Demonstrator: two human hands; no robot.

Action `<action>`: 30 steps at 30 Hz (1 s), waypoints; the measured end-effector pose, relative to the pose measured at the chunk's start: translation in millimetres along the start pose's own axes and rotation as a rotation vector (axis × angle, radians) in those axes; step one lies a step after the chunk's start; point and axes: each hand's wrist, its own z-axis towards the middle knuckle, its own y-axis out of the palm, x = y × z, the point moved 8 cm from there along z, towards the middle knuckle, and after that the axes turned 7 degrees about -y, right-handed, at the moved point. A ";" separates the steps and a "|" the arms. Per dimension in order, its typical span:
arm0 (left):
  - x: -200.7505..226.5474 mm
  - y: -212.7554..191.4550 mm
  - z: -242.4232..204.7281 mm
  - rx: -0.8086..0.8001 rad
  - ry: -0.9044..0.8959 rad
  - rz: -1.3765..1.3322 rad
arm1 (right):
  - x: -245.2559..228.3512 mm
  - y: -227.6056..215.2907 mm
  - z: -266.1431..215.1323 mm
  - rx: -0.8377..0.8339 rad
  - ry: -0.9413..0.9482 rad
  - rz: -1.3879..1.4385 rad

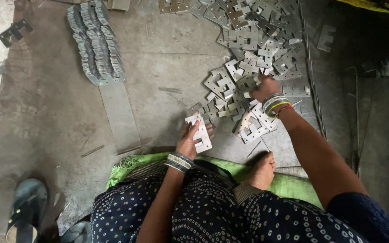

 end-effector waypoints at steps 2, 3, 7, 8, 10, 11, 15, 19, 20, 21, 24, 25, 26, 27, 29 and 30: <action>-3.8 -2.9 0.6 0.006 -0.032 0.028 | -3.7 -6.4 -2.4 0.013 -0.035 0.023; -4.8 -3.8 2.3 -0.003 -0.040 0.051 | -11.2 -11.8 -3.5 0.020 -0.054 0.035; -15.4 -10.8 15.9 -0.089 -0.059 0.040 | -69.6 -58.5 -60.4 0.137 -0.331 0.141; -19.9 -11.5 23.4 -0.113 -0.111 0.035 | -90.5 -70.5 -82.5 0.135 -0.469 0.078; -32.2 -14.5 34.1 -0.160 -0.219 0.022 | -114.3 -93.7 -121.0 0.231 -0.638 0.034; -31.5 -7.4 38.5 -0.274 -0.204 -0.237 | -119.3 -99.5 -134.1 0.276 -0.721 0.012; -33.4 4.9 39.2 -0.222 -0.210 -0.252 | -59.5 -63.9 -126.7 0.037 -0.335 -0.190; -24.5 8.3 21.9 -0.140 -0.207 0.030 | -27.5 -30.2 -126.3 -0.098 -0.197 -0.196; -23.8 8.0 20.8 -0.146 -0.192 0.028 | -25.7 -27.8 -126.4 -0.095 -0.196 -0.188; -23.2 6.7 20.2 -0.151 -0.177 0.026 | -21.3 -24.5 -127.0 -0.117 -0.165 -0.212; -18.9 9.0 21.9 -0.215 -0.143 -0.005 | -0.6 -20.2 -123.7 -0.185 -0.026 -0.324; -18.0 11.2 21.0 -0.243 -0.136 -0.022 | 11.5 -21.5 -122.0 -0.218 0.052 -0.388; -15.9 10.7 19.4 -0.235 -0.118 -0.005 | 23.6 -24.2 -123.1 -0.250 0.131 -0.452; -13.1 10.0 17.0 -0.227 -0.100 0.012 | 19.3 -36.1 -124.1 -0.116 0.040 -0.433; -10.2 10.4 14.1 -0.224 -0.080 0.015 | 7.5 -61.9 -140.5 0.151 -0.134 -0.390; -8.5 11.4 14.7 -0.231 -0.075 0.000 | 2.7 -60.3 -144.8 0.125 -0.190 -0.326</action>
